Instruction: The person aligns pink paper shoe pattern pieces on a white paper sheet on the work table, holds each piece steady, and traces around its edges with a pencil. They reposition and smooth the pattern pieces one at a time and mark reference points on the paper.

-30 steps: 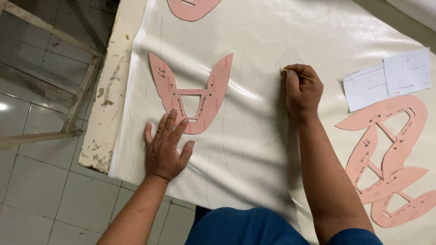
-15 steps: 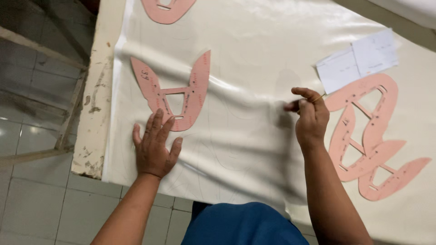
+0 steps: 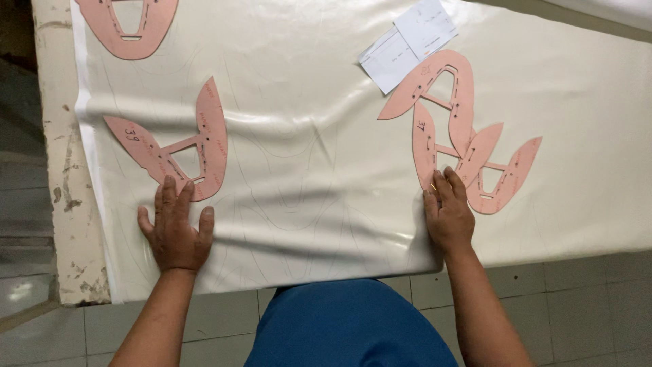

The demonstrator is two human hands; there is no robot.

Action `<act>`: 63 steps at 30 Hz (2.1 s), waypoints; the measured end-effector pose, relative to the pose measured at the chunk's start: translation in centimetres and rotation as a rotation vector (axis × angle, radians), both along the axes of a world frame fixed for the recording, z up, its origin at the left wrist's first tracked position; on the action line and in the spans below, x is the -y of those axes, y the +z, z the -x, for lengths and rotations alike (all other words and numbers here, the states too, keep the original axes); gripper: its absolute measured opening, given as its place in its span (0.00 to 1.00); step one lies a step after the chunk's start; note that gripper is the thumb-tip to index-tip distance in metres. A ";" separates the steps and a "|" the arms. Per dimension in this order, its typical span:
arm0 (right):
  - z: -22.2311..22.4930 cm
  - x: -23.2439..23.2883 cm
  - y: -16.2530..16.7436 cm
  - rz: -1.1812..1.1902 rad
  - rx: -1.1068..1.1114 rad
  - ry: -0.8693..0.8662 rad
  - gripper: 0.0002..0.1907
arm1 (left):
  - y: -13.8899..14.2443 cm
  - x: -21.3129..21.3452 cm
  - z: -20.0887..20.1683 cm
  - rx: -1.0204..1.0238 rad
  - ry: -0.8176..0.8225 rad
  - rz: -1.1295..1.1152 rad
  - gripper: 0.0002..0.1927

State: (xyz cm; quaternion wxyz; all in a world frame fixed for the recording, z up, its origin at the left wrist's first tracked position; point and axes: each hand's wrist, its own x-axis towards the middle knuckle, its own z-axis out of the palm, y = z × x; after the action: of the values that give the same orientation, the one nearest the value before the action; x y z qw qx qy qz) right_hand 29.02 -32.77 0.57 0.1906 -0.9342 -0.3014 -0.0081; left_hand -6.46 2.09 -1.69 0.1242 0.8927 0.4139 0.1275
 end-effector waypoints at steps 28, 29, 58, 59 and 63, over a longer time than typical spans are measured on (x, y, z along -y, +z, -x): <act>-26.4 -2.3 5.8 0.046 -0.217 -0.071 0.31 | 0.8 26.6 -16.5 -0.037 -0.362 0.056 0.32; -26.9 -2.4 5.8 0.001 -0.263 -0.073 0.29 | 0.5 27.0 -16.1 -0.051 -0.321 0.036 0.31; -13.6 -1.5 14.9 0.120 -0.508 0.434 0.08 | 1.3 34.2 -10.4 0.444 0.333 0.068 0.17; -13.4 -2.0 15.7 0.182 -0.333 0.544 0.09 | 1.8 33.4 -10.7 0.453 0.292 0.063 0.17; -12.1 -5.5 17.9 0.327 0.131 0.745 0.09 | 3.5 28.6 -12.7 0.505 0.146 0.093 0.17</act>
State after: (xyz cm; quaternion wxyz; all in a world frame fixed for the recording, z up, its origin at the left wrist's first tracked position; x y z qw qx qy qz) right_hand 41.17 -27.25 18.49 0.0097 -0.7768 -0.6277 0.0498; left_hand 6.24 -26.52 1.80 0.2547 0.7938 0.4385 0.3357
